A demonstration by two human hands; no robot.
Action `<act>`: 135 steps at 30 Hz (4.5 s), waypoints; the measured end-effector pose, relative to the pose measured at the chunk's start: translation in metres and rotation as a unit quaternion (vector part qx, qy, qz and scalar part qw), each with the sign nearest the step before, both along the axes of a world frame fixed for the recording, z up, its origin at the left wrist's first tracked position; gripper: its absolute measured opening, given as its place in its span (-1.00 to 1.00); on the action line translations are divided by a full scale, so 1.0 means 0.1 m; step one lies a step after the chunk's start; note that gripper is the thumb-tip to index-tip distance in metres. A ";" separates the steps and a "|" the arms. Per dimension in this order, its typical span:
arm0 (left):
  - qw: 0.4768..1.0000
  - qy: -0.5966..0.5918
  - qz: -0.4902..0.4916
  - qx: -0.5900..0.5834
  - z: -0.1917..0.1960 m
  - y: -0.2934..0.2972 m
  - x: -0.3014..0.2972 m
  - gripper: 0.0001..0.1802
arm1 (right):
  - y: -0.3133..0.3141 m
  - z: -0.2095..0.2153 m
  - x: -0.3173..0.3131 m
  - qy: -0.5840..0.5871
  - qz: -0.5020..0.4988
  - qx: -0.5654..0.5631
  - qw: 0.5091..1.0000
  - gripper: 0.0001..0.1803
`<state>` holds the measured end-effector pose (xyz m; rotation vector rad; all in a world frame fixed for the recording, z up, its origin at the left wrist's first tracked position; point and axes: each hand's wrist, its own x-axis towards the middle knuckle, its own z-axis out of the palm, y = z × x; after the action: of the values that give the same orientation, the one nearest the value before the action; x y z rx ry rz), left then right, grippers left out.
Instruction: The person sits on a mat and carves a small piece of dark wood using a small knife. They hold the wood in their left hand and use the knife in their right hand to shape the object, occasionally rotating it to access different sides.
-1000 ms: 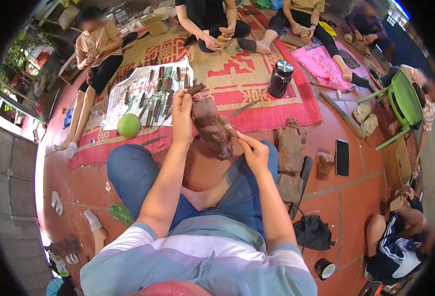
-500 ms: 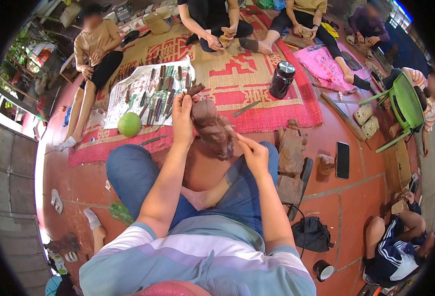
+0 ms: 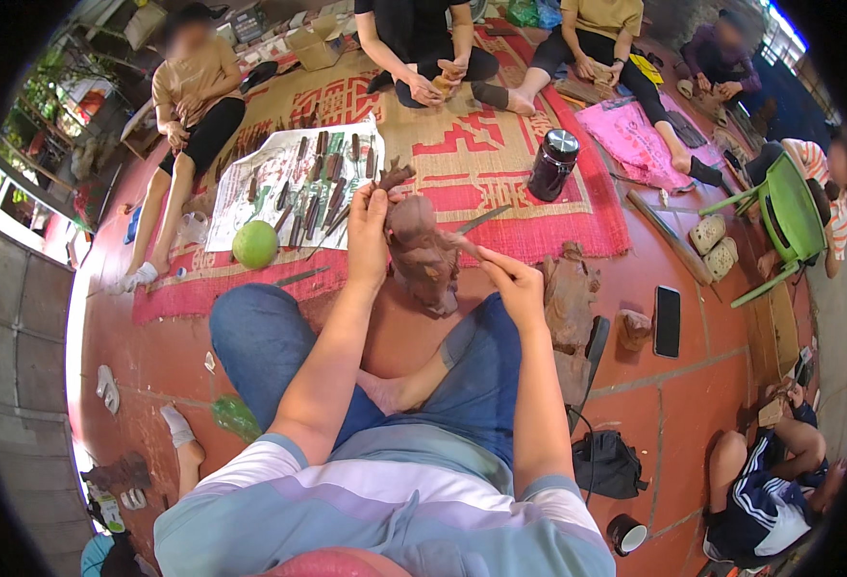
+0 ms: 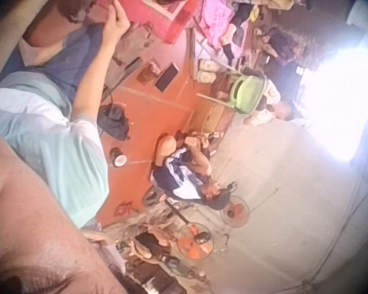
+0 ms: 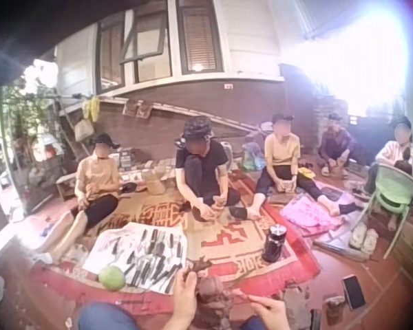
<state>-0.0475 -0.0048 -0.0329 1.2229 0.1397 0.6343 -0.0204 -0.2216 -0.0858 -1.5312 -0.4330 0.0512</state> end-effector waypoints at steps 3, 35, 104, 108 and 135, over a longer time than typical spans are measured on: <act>0.998 -0.043 0.022 0.052 -0.09 0.01 0.03 -0.68 | -0.02 0.11 -0.02 0.009 -0.021 0.072 0.997 -0.74; 0.987 -0.029 -0.151 -0.047 0.10 -0.06 -0.19 -0.70 | 0.05 0.32 -0.19 -0.221 -0.058 -0.067 0.971 -0.75; 0.939 0.083 -0.067 0.327 0.10 -0.14 -0.44 -0.35 | 0.43 1.10 -0.46 -0.252 -0.032 -0.073 0.964 -0.82; 0.926 0.045 -0.046 0.373 0.22 -0.20 -0.49 -0.38 | 0.20 0.45 -0.31 -0.148 -0.041 0.001 0.988 -0.80; 0.928 0.080 -0.044 0.361 0.09 -0.19 -0.52 -0.20 | 0.62 0.57 -0.43 -0.217 -0.099 0.042 0.970 -0.74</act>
<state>-0.0998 -0.0238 -0.0244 1.9844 -0.0206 0.5172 -0.0637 -0.1600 -0.0284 -1.4919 -0.6164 -0.4597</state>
